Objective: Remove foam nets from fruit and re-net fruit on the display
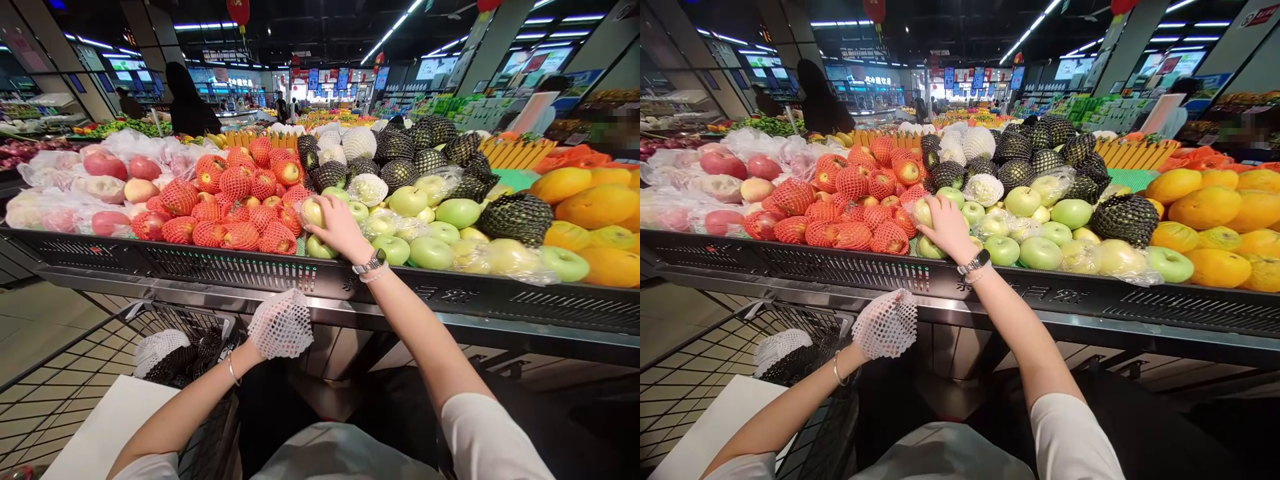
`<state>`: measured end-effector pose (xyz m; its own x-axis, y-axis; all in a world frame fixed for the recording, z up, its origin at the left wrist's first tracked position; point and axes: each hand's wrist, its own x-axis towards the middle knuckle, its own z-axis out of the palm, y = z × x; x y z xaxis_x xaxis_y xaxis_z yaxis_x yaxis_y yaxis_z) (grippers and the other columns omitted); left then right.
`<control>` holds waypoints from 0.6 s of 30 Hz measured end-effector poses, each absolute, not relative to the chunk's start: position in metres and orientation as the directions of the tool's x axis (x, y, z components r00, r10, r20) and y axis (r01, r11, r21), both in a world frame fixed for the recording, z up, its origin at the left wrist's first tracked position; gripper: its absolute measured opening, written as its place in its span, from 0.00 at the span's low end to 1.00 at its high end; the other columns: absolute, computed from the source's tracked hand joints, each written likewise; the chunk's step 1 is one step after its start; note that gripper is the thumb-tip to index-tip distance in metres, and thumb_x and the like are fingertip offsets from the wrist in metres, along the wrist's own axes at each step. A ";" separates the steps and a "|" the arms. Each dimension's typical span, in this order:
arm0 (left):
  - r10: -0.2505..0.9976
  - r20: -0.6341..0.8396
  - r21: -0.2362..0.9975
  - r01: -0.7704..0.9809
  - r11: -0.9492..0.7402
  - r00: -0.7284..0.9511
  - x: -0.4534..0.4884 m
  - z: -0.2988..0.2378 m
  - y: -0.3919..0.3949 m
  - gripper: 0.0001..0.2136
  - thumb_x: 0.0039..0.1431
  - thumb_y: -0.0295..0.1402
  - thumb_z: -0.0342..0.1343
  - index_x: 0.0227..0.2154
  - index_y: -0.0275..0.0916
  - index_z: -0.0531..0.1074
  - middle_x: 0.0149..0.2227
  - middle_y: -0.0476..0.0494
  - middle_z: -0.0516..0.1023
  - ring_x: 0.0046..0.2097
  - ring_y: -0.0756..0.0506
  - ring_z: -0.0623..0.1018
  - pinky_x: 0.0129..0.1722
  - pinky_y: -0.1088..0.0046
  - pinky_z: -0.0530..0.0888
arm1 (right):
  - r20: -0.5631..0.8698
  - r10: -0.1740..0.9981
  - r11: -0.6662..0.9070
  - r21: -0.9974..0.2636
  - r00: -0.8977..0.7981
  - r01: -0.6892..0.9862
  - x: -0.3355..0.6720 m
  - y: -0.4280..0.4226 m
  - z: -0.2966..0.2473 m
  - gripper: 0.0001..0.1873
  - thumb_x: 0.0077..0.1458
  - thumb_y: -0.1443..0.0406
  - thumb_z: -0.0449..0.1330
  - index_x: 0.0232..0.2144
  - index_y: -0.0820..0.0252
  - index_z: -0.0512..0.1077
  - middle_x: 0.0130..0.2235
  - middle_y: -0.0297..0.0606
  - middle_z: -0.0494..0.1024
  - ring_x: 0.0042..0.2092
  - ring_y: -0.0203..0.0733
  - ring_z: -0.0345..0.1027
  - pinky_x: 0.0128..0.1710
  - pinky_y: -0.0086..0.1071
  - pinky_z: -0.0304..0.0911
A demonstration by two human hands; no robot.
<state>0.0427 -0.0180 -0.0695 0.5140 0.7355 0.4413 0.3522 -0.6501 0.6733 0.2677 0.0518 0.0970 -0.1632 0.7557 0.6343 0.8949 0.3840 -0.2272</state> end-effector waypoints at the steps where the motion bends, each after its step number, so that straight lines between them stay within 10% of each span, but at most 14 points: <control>1: 0.743 0.406 0.689 0.356 -0.631 0.532 0.042 -0.071 -0.017 0.22 0.55 0.40 0.55 0.52 0.38 0.71 0.50 0.38 0.76 0.53 0.35 0.74 0.57 0.51 0.70 | 0.622 0.764 0.355 -0.189 -0.168 0.915 0.266 0.056 0.100 0.34 0.52 0.61 0.62 0.59 0.66 0.59 0.55 0.54 0.66 0.55 0.59 0.59 0.55 0.52 0.57; 9: 0.575 0.266 0.594 0.338 -0.730 0.774 0.040 -0.077 -0.016 0.25 0.45 0.37 0.62 0.50 0.38 0.72 0.53 0.37 0.75 0.56 0.34 0.71 0.62 0.54 0.62 | 0.595 0.796 0.252 -0.157 -0.113 0.955 0.256 0.065 0.106 0.41 0.42 0.66 0.67 0.57 0.74 0.58 0.49 0.56 0.68 0.51 0.61 0.59 0.50 0.50 0.59; 18: 0.616 0.368 0.502 0.409 -0.762 0.696 0.038 -0.071 -0.015 0.27 0.42 0.42 0.66 0.47 0.37 0.72 0.53 0.31 0.71 0.60 0.28 0.65 0.63 0.47 0.59 | 0.716 0.641 0.585 -0.690 0.279 0.427 0.263 -0.021 0.057 0.44 0.44 0.56 0.65 0.59 0.61 0.52 0.58 0.50 0.62 0.59 0.53 0.58 0.59 0.49 0.57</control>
<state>0.0379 -0.0150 -0.0711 0.6963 0.6165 0.3676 0.4092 -0.7617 0.5023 0.2626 -0.0211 0.0574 0.2787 0.6406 0.7155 0.4271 0.5846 -0.6898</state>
